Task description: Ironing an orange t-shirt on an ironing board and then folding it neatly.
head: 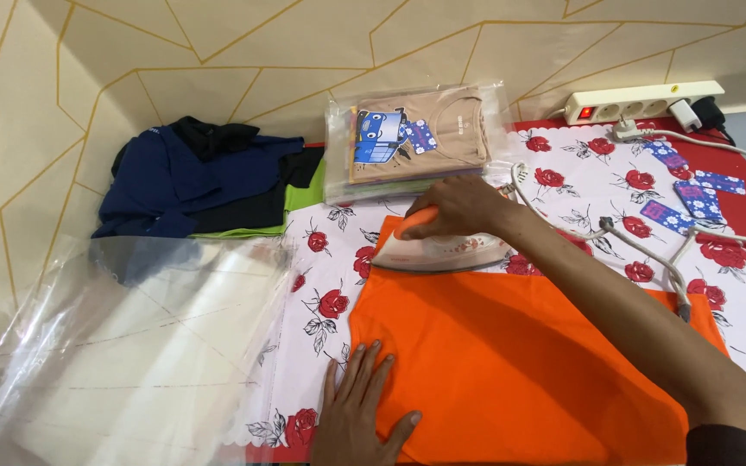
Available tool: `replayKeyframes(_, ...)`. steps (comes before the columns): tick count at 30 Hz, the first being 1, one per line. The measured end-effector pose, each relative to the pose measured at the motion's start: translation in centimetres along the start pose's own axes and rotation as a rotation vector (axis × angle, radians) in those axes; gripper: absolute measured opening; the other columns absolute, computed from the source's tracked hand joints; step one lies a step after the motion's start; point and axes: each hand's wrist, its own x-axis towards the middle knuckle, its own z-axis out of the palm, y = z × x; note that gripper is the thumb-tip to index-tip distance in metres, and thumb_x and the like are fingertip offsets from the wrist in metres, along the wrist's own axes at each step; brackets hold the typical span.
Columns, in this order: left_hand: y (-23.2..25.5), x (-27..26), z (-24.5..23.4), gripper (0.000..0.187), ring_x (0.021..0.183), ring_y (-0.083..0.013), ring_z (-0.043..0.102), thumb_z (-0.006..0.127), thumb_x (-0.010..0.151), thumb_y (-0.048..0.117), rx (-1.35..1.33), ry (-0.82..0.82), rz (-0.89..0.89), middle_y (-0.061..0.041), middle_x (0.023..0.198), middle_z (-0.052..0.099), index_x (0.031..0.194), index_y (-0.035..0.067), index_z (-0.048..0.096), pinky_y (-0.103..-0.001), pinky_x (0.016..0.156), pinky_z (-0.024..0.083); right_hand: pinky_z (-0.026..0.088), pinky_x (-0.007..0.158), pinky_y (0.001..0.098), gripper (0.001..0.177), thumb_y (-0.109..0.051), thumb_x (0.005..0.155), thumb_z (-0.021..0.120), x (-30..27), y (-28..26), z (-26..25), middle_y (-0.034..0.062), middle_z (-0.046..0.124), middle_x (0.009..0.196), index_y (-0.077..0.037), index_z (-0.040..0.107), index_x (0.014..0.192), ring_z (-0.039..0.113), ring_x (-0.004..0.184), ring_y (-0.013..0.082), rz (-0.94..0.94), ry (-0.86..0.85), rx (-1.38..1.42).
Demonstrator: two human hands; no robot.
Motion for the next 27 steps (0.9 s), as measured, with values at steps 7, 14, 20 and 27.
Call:
replayKeyframes(7,0.4,0.1,-0.6,0.077,0.155,-0.0283,0.026,0.052,0.098,0.064,-0.039,-0.023,-0.019,-0.007,0.168,0.035,0.156,0.014,0.044,-0.058,0.122,0.011,0.050,0.062,0.0451,0.049,-0.074,0.087,0.059,1.2,1.7,2.2,0.0084,0.076,0.078,-0.033,0.082,0.100,0.071,0.079,0.0351,-0.008,0.206,-0.103)
replayKeyframes(14,-0.1,0.0,0.2,0.076,0.155,-0.0282,0.028,0.052,0.098,0.064,-0.008,0.020,0.010,-0.007,0.166,0.038,0.155,0.014,0.046,-0.058,0.121,0.013,0.049,0.068,0.0413,0.053,-0.074,0.087,0.054,1.1,2.3,1.0,0.0015,0.077,0.085,-0.031,0.081,0.106,0.070,0.083,0.0295,0.009,0.050,-0.056)
replayKeyframes(20,0.0,0.0,-0.1,0.077,0.155,-0.0294,0.026,0.052,0.099,0.064,-0.026,-0.005,-0.004,-0.007,0.167,0.036,0.157,0.014,0.043,-0.058,0.122,0.012,0.046,0.058,0.0414,0.049,-0.070,0.085,0.061,0.8,2.7,0.3,0.0041,0.077,0.078,-0.034,0.082,0.110,0.069,0.071,0.0298,-0.072,0.092,-0.048)
replayKeyframes(27,0.3,0.2,-0.6,0.076,0.156,-0.0280,0.025,0.053,0.098,0.063,-0.050,-0.019,-0.016,-0.007,0.167,0.036,0.156,0.014,0.044,-0.057,0.122,0.010,0.048,0.064,0.0439,0.047,-0.071,0.088,0.057,0.8,3.2,1.2,0.0061,0.075,0.079,-0.032,0.081,0.099,0.070,0.077,0.0324,0.062,0.166,-0.094)
